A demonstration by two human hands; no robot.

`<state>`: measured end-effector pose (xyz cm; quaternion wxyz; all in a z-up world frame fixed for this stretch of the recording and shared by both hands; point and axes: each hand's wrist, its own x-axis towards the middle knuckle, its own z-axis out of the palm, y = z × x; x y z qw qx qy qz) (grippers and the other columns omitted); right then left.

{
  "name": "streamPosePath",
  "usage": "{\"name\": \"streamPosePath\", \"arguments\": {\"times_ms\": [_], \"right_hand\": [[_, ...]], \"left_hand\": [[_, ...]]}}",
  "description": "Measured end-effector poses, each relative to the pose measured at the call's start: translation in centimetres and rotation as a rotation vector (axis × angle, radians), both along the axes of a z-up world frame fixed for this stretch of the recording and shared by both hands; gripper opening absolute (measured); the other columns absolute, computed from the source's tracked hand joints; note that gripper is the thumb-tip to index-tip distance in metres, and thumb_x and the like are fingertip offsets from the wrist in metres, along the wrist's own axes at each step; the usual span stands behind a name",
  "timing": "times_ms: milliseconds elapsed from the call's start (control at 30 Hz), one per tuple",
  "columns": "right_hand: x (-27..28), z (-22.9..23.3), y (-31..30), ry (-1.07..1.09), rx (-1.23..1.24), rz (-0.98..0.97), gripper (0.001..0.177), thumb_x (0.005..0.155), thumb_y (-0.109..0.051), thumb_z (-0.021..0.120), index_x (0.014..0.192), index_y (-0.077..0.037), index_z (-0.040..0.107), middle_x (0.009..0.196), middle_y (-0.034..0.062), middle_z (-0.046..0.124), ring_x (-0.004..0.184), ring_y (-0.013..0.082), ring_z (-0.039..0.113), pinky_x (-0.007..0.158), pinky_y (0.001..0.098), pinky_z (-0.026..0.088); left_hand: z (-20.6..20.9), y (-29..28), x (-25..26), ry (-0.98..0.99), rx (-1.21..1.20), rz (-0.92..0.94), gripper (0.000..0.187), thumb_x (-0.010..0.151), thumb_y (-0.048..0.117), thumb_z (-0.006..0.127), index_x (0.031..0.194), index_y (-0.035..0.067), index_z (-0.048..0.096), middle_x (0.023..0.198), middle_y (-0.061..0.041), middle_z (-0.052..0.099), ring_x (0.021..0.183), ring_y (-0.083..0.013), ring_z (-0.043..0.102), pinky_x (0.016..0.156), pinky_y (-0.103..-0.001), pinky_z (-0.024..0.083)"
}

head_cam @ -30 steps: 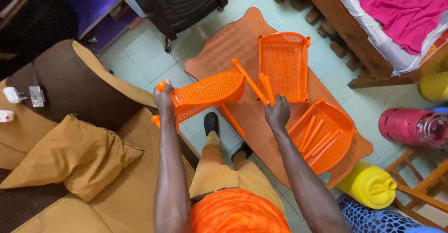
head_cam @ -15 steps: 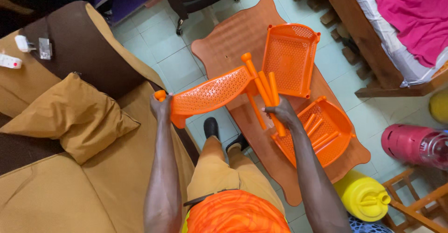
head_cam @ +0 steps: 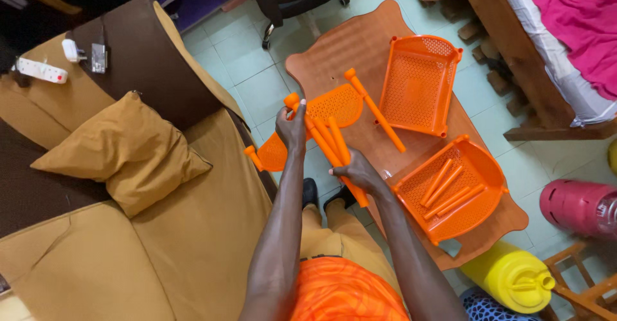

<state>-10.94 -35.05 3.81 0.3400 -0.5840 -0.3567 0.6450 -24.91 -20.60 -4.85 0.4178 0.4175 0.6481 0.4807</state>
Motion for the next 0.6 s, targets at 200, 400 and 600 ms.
{"name": "streamPosePath", "arguments": {"times_ms": [200,400,600], "right_hand": [[-2.2,0.2,-0.9,0.205,-0.112,-0.037,0.036,0.074,-0.008,0.078,0.104,-0.004,0.058,0.073,0.0061,0.06,0.055,0.0153,0.057,0.052,0.031,0.049],[-1.7,0.4,-1.1,-0.123,-0.08,-0.199,0.047,0.069,-0.016,0.088,0.104,-0.002,0.06,0.078,0.0058,0.062,0.063,0.0167,0.062,0.06,0.0332,0.053],[1.4,-0.4,1.4,-0.697,-0.042,-0.396,0.041,0.068,-0.021,0.082,0.1,0.0,0.068,0.086,0.015,0.072,0.079,0.0302,0.072,0.073,0.0417,0.057]], "left_hand": [[-0.8,1.6,-1.4,-0.062,-0.005,0.09,0.035,0.091,0.033,0.073,0.088,-0.001,0.066,0.077,-0.004,0.062,0.072,-0.014,0.054,0.068,-0.034,0.047],[-0.5,4.7,-5.5,-0.149,0.022,0.117,0.032,0.095,0.03,0.07,0.084,0.0,0.063,0.077,-0.001,0.059,0.071,-0.0106,0.051,0.065,-0.031,0.045],[-0.1,4.9,-7.5,-0.454,0.089,0.044,0.025,0.097,0.024,0.068,0.098,-0.001,0.068,0.091,-0.003,0.067,0.082,-0.0117,0.062,0.076,-0.029,0.052]]}}
